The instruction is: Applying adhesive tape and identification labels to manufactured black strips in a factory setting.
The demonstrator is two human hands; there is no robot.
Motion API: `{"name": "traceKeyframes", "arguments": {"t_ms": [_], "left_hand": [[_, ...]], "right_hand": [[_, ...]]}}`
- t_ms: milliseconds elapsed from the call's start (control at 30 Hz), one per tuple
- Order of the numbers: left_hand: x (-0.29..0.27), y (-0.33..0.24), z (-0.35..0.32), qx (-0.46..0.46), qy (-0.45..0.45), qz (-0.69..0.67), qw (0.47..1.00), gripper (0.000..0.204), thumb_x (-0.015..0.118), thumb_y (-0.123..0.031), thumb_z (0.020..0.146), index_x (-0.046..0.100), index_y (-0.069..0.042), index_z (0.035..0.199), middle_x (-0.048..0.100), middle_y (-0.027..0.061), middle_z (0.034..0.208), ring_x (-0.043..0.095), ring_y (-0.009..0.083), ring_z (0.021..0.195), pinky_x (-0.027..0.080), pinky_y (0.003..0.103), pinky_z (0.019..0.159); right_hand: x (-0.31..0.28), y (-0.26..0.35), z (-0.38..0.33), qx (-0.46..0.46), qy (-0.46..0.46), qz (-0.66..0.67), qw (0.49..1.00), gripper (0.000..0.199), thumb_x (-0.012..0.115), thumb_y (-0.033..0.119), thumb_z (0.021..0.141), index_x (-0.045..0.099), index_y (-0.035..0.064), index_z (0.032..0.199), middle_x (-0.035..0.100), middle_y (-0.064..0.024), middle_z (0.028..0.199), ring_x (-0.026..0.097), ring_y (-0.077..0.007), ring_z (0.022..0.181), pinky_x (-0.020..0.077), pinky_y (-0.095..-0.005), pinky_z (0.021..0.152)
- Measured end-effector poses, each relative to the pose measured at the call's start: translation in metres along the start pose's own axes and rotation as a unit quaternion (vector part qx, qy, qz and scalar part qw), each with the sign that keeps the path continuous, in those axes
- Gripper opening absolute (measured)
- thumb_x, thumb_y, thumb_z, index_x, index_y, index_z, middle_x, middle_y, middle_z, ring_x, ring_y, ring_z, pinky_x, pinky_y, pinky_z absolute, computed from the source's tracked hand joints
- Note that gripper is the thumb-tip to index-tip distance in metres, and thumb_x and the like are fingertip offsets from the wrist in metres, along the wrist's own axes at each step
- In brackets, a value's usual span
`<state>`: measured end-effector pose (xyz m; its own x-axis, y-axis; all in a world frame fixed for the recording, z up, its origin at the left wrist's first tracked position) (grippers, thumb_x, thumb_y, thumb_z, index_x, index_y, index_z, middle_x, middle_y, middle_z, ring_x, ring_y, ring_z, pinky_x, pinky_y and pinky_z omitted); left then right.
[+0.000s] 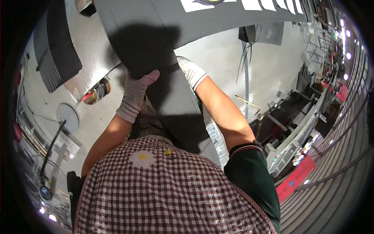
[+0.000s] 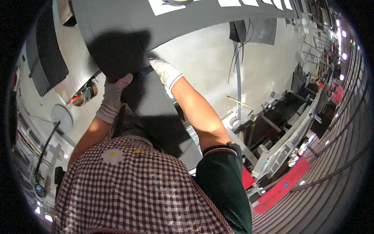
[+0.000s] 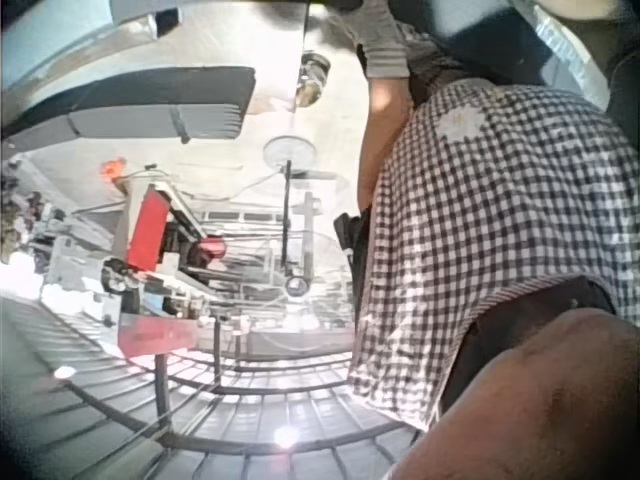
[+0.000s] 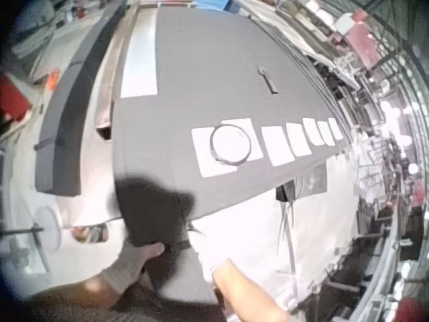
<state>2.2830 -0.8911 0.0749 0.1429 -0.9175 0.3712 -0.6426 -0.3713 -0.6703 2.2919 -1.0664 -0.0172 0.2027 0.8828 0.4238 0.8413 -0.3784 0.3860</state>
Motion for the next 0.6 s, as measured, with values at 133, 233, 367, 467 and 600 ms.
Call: {"name": "traceKeyframes", "arguments": {"t_ms": [133, 233, 367, 467, 600], "left_hand": [[-0.001, 0.012, 0.006, 0.001, -0.012, 0.015, 1.0, 0.045, 0.081, -0.006, 0.077, 0.063, -0.006, 0.118, 0.066, 0.003, 0.11, 0.063, 0.0144, 0.096, 0.053, 0.03, 0.086], [0.0, 0.013, -0.002, -0.018, 0.036, 0.009, 0.999, 0.047, 0.077, -0.009, 0.081, 0.06, -0.007, 0.124, 0.064, 0.0044, 0.116, 0.062, 0.0182, 0.102, 0.053, 0.032, 0.09], [-0.004, 0.011, 0.003, -0.037, 0.089, -0.018, 0.995, 0.054, 0.075, -0.011, 0.083, 0.054, -0.008, 0.132, 0.059, 0.0054, 0.126, 0.059, 0.0217, 0.113, 0.05, 0.035, 0.096], [-0.005, 0.009, 0.007, -0.004, 0.106, 0.039, 0.994, 0.056, 0.075, -0.016, 0.083, 0.052, -0.006, 0.133, 0.058, 0.006, 0.128, 0.056, 0.0217, 0.117, 0.045, 0.037, 0.104], [-0.009, 0.014, 0.012, 0.061, 0.092, 0.106, 0.988, 0.047, 0.073, -0.023, 0.087, 0.057, -0.003, 0.126, 0.061, 0.0073, 0.12, 0.059, 0.0191, 0.106, 0.049, 0.033, 0.095]], "right_hand": [[-0.025, 0.004, 0.031, -0.071, -0.148, -0.239, 0.957, 0.033, 0.054, 0.025, 0.097, 0.063, 0.0033, 0.12, 0.069, -0.0101, 0.098, 0.067, -0.0181, 0.08, 0.0566, -0.0307, 0.069], [-0.039, 0.025, 0.014, -0.084, -0.152, -0.139, 0.975, 0.035, 0.058, 0.026, 0.094, 0.064, 0.0005, 0.118, 0.07, -0.0101, 0.102, 0.067, -0.0176, 0.085, 0.0541, -0.0302, 0.077], [-0.03, 0.035, -0.038, -0.165, -0.1, -0.101, 0.976, 0.043, 0.064, 0.032, 0.092, 0.064, -0.0038, 0.116, 0.069, -0.0114, 0.105, 0.065, -0.0178, 0.091, 0.0508, -0.03, 0.086], [0.007, 0.039, -0.091, -0.235, -0.021, -0.166, 0.957, 0.058, 0.067, 0.042, 0.088, 0.059, -0.0049, 0.122, 0.067, -0.0159, 0.11, 0.064, -0.0227, 0.098, 0.0497, -0.0336, 0.088], [0.018, 0.036, -0.078, -0.267, -0.07, -0.426, 0.861, 0.081, 0.074, 0.055, 0.077, 0.054, -0.0063, 0.126, 0.064, -0.0234, 0.117, 0.061, -0.03, 0.11, 0.0467, -0.0384, 0.096]]}}
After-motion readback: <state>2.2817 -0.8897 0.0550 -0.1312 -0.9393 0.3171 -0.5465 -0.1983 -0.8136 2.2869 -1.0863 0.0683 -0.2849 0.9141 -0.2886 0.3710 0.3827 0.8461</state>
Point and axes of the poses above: each hand's wrist, its own z-axis towards the middle knuckle, its own x-axis out of the palm, y = z × x, the point moved 3 cm from there along z, towards the middle knuckle
